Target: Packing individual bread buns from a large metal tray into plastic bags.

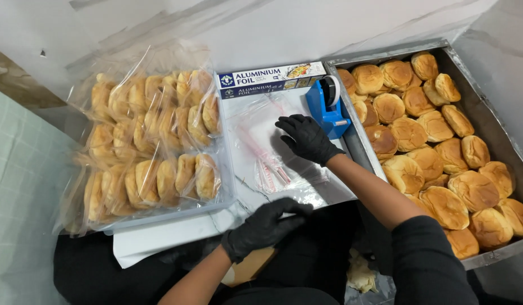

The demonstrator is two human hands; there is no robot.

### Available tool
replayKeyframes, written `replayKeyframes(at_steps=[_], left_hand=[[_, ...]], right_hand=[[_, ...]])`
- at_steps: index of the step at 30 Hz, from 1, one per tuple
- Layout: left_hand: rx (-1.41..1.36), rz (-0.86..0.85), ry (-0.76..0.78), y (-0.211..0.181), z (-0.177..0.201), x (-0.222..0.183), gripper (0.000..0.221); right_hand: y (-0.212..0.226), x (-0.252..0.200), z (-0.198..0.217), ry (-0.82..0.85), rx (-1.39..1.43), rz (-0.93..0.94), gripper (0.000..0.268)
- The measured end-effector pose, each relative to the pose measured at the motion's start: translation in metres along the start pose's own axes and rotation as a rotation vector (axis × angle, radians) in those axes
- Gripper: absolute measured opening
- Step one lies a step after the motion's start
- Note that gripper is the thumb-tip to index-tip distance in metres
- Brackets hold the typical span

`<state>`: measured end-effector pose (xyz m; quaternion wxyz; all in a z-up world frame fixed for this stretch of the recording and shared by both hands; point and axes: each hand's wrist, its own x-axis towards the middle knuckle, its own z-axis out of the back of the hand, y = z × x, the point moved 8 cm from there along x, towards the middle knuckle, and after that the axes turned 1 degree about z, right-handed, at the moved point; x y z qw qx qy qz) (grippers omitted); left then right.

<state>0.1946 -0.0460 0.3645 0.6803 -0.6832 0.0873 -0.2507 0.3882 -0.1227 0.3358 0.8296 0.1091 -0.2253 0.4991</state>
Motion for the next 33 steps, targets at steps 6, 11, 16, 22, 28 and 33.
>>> replayKeyframes(at_steps=[6,11,16,22,28,33], left_hand=[[0.147,-0.141,-0.634,0.016,0.063,0.054,0.021],[0.452,-0.292,-0.902,0.048,0.086,0.047,0.024],[0.267,-0.249,-0.992,0.09,0.102,0.034,0.026],[-0.946,0.038,-0.909,0.149,0.101,0.049,0.054],[-1.206,0.226,-0.501,0.145,0.072,0.064,0.096],[-0.85,0.086,-0.716,0.134,0.081,0.065,0.05]], right_hand=[[-0.032,-0.016,-0.057,0.013,-0.046,-0.161,0.034],[-0.035,-0.019,-0.054,-0.104,-0.142,-0.149,0.015],[-0.032,-0.007,-0.017,-0.195,-0.072,-0.18,0.011],[0.033,0.007,0.072,-0.362,0.064,-0.06,0.008],[0.051,-0.027,0.074,-0.181,0.241,-0.053,0.019],[0.029,-0.037,0.067,-0.153,0.367,-0.197,0.026]])
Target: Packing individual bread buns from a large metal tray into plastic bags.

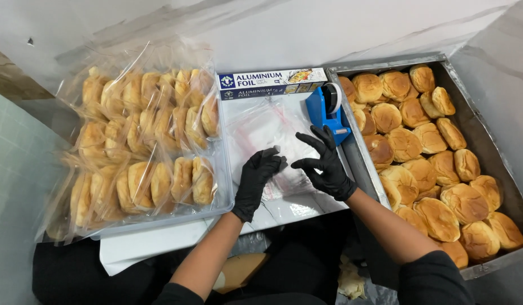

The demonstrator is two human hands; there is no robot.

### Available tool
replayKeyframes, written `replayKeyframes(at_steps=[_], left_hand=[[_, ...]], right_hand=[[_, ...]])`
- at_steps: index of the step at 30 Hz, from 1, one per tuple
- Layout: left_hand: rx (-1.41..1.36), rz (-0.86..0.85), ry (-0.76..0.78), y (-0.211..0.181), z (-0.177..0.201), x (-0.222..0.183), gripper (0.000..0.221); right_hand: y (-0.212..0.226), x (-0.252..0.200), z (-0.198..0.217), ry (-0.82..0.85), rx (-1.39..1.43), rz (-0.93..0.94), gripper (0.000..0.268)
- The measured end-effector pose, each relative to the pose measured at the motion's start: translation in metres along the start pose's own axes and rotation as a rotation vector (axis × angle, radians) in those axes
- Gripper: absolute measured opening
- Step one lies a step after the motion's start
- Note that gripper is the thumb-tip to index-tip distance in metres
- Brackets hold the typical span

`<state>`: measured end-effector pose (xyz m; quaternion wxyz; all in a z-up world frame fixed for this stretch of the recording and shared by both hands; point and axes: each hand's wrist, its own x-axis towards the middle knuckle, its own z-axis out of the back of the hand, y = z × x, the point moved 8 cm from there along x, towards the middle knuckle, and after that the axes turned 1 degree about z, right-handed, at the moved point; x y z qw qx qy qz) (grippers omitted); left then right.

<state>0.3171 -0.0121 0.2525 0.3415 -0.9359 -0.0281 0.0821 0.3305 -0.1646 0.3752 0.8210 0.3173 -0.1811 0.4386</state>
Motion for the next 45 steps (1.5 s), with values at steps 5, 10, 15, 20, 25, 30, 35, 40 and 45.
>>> replayKeyframes(at_steps=[5,10,15,20,25,30,35,40,45], left_hand=[[-0.081,0.046,-0.02,-0.001,0.004,0.001,0.034],[-0.057,0.183,-0.016,0.008,-0.002,-0.004,0.028],[0.087,0.115,0.079,0.001,-0.009,-0.008,0.041],[0.113,-0.074,0.024,0.007,0.02,0.014,0.049],[0.3,-0.167,-0.167,-0.013,0.025,0.007,0.031],[0.286,-0.184,-0.168,0.017,0.043,0.016,0.03],[0.319,-0.223,-0.137,0.002,0.032,0.01,0.029],[0.282,-0.221,-0.122,-0.016,0.019,0.001,0.029],[0.27,-0.132,-0.042,-0.018,0.005,-0.006,0.027]], right_hand=[[-0.028,0.0,-0.004,-0.07,0.556,-0.335,0.052],[-0.069,-0.023,-0.029,-0.135,1.203,-0.511,0.088],[-0.081,-0.026,-0.021,-0.248,0.936,-0.789,0.023],[-0.085,-0.031,-0.025,-0.197,0.881,-0.801,0.018],[-0.068,-0.018,-0.03,-0.105,0.87,-0.759,0.025],[-0.08,-0.027,-0.031,-0.104,0.768,-0.764,0.024],[-0.099,-0.041,-0.046,-0.165,0.722,-0.813,0.018],[-0.099,-0.041,-0.049,-0.183,0.653,-0.811,0.021],[-0.065,-0.02,-0.028,-0.165,0.748,-0.75,0.026]])
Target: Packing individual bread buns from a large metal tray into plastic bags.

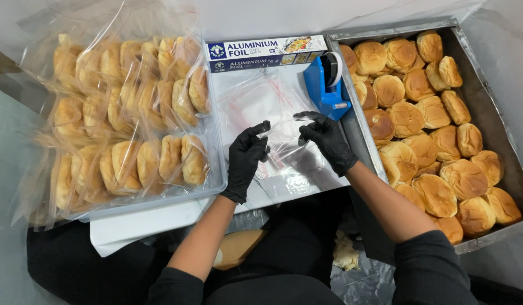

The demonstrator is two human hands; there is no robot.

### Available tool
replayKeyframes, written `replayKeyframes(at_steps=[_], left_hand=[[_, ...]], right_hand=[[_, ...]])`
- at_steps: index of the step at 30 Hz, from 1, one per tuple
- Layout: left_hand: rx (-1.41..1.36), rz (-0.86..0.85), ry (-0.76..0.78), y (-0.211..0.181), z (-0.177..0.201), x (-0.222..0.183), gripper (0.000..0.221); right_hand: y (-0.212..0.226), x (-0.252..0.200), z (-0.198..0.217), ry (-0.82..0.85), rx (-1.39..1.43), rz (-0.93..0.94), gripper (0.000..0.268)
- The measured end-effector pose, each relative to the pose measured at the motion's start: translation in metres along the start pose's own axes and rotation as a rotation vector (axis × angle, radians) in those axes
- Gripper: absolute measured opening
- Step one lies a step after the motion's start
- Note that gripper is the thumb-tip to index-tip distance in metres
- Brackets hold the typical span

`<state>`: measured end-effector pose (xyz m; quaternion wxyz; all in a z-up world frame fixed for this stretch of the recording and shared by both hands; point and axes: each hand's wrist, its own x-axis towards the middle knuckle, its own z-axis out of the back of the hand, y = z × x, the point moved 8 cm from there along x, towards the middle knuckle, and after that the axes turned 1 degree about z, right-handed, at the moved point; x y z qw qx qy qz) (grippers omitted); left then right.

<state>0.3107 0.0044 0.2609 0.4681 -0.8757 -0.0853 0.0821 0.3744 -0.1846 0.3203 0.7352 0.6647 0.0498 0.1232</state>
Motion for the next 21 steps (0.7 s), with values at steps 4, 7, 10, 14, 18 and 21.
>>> replayKeyframes(at_steps=[4,7,10,14,18,21], left_hand=[[0.015,0.045,0.022,-0.007,-0.003,-0.002,0.03],[-0.051,0.093,0.091,0.003,-0.005,0.0,0.032],[-0.102,0.117,0.077,0.005,-0.007,-0.002,0.029],[-0.069,0.139,0.147,0.018,-0.004,0.002,0.025],[-0.095,0.151,0.197,0.027,-0.003,0.002,0.016],[-0.21,0.201,0.258,0.009,-0.02,-0.009,0.015]], right_hand=[[-0.002,0.0,0.0,0.062,0.119,-0.022,0.027],[-0.013,0.003,0.004,0.078,0.145,-0.048,0.024],[-0.002,0.0,0.0,0.078,0.205,-0.047,0.02],[0.005,-0.003,0.002,-0.01,0.33,-0.13,0.017],[-0.026,0.01,0.018,-0.021,0.466,-0.135,0.021],[-0.042,0.014,0.022,-0.014,0.538,-0.155,0.017]])
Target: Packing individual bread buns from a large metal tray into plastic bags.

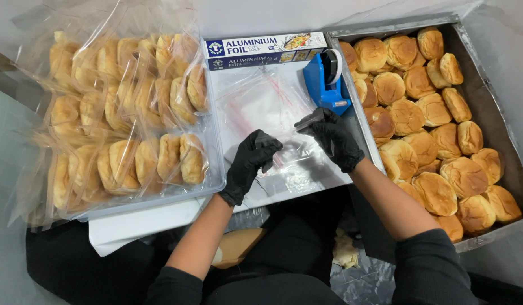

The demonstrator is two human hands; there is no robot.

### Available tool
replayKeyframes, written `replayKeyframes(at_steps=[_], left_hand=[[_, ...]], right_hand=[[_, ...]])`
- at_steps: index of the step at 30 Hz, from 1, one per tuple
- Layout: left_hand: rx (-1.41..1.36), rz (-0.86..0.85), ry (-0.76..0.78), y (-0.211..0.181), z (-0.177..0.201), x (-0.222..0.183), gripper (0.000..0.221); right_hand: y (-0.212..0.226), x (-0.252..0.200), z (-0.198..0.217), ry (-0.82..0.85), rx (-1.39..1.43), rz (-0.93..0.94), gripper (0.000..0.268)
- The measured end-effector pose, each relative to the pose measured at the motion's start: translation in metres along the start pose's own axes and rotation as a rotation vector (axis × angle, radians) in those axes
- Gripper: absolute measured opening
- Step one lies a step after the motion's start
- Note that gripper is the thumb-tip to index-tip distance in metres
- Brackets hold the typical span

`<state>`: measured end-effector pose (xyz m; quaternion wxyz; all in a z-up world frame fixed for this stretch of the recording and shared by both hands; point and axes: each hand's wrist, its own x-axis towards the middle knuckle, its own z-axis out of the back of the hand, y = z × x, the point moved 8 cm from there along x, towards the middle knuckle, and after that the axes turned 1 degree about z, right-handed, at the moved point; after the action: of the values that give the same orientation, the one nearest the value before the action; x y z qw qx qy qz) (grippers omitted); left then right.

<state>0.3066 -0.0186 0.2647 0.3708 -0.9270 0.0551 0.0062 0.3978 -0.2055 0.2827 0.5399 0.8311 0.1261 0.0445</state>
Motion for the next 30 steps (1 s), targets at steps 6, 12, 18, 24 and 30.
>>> replayKeyframes(at_steps=[6,12,18,24,30], left_hand=[[-0.061,0.07,0.012,0.01,0.003,0.0,0.009],[-0.104,0.032,-0.022,0.013,0.013,0.007,0.009],[-0.069,0.042,-0.037,-0.007,-0.004,-0.006,0.02],[-0.035,-0.032,-0.04,0.013,0.015,0.004,0.017],[-0.011,-0.046,-0.113,0.012,0.024,0.009,0.022]], right_hand=[[0.011,-0.01,-0.015,0.008,-0.082,-0.012,0.015],[0.029,-0.022,-0.037,0.014,-0.213,-0.024,0.009],[0.041,-0.024,-0.049,0.058,-0.328,-0.068,0.012],[0.022,-0.021,-0.022,-0.082,-0.201,-0.151,0.013],[0.035,-0.026,-0.044,0.225,-0.315,-0.158,0.02]])
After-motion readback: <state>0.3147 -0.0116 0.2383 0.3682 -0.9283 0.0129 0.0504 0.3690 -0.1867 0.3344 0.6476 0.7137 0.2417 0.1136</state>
